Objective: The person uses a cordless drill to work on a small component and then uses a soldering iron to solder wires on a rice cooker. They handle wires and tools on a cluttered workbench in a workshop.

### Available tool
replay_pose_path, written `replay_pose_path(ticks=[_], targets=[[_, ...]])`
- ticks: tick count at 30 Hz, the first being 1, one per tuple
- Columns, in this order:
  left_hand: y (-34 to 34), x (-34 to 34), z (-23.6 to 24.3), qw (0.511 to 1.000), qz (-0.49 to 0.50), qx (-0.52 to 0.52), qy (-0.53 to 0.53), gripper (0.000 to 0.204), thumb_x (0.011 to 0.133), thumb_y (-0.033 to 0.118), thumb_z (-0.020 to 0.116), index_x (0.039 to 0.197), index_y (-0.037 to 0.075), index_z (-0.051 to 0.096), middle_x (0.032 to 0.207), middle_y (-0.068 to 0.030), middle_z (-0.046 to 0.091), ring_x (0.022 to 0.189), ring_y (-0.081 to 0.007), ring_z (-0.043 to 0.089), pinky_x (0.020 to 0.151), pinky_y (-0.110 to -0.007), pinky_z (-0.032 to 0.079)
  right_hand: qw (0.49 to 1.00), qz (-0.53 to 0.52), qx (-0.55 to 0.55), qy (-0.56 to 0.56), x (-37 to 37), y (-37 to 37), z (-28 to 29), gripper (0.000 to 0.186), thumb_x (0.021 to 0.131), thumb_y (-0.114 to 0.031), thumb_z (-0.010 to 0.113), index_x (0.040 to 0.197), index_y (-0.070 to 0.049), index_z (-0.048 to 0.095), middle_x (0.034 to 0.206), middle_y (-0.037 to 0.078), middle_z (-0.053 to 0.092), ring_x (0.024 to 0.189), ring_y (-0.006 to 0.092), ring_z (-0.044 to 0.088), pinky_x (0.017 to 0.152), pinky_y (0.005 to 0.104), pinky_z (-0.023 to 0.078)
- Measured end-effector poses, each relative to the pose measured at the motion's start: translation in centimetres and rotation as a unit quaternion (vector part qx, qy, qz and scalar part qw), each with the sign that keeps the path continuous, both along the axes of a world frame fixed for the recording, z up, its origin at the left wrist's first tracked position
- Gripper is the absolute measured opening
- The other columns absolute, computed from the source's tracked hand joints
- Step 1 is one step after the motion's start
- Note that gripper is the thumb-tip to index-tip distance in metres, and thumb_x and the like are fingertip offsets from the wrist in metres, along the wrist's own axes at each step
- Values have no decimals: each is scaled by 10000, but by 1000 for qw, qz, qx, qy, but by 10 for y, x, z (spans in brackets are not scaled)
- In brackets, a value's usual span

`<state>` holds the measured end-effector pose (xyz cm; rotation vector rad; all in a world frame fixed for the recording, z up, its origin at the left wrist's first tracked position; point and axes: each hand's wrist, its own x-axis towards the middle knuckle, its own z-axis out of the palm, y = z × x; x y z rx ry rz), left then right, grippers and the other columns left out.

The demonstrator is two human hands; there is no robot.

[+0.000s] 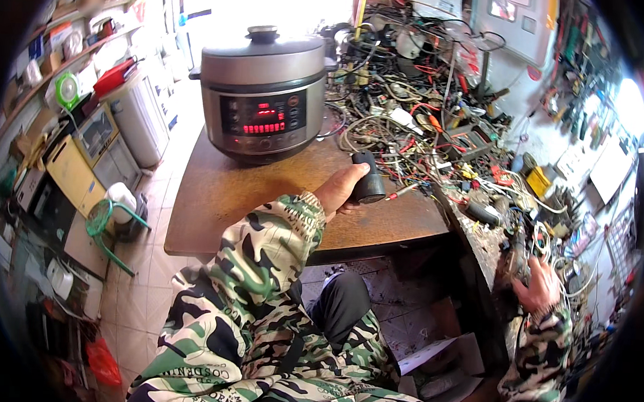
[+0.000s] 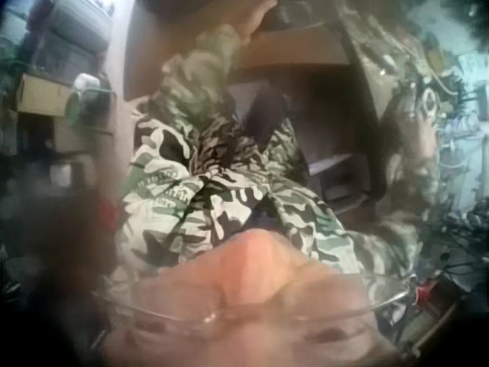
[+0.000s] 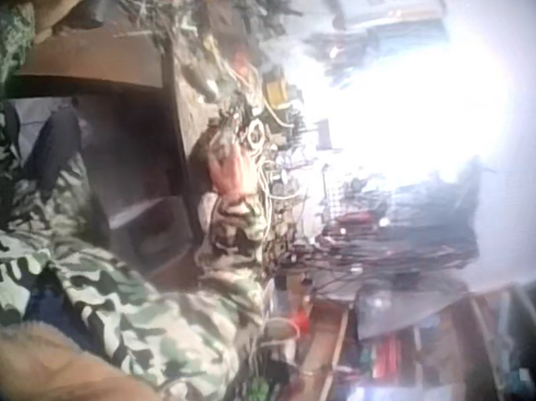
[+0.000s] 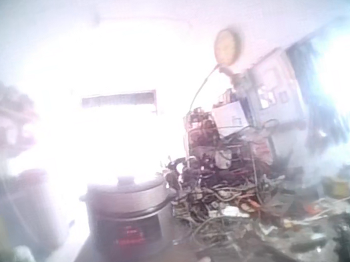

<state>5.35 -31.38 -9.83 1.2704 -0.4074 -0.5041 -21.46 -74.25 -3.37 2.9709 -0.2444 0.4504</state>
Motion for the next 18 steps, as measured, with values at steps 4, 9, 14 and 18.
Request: replay_pose_path(ticks=[4,9,14,18], targets=[[29,22,-17,998,38,-10,47,462,948,551,499,921,93,552,673,-3,523,425,-59,375,357,-210,248,994,-11,89,65,-1,-7,4,648,677,-233,710,1253,13,540,1087,246,613,1059,432,571,926,487,458],[44,43,-32,998,39,48,-3,519,932,576,520,895,61,577,627,-4,497,449,-68,418,377,-232,310,990,-93,-7,102,5,-26,-20,793,665,-58,689,1409,12,424,1108,264,605,1061,441,574,952,480,450],[42,42,-30,982,124,109,-86,540,934,560,527,875,31,624,602,-6,499,467,-87,459,407,-254,357,997,-32,3,67,15,-32,-35,832,640,25,663,1431,-4,408,1126,280,613,1086,454,567,948,487,451],[41,56,-20,966,159,172,-110,496,922,537,551,897,49,635,664,-2,514,557,-100,494,493,-265,396,999,-46,13,0,16,-30,-36,784,671,-10,682,1415,-39,436,1119,254,636,1075,446,590,954,473,462]])
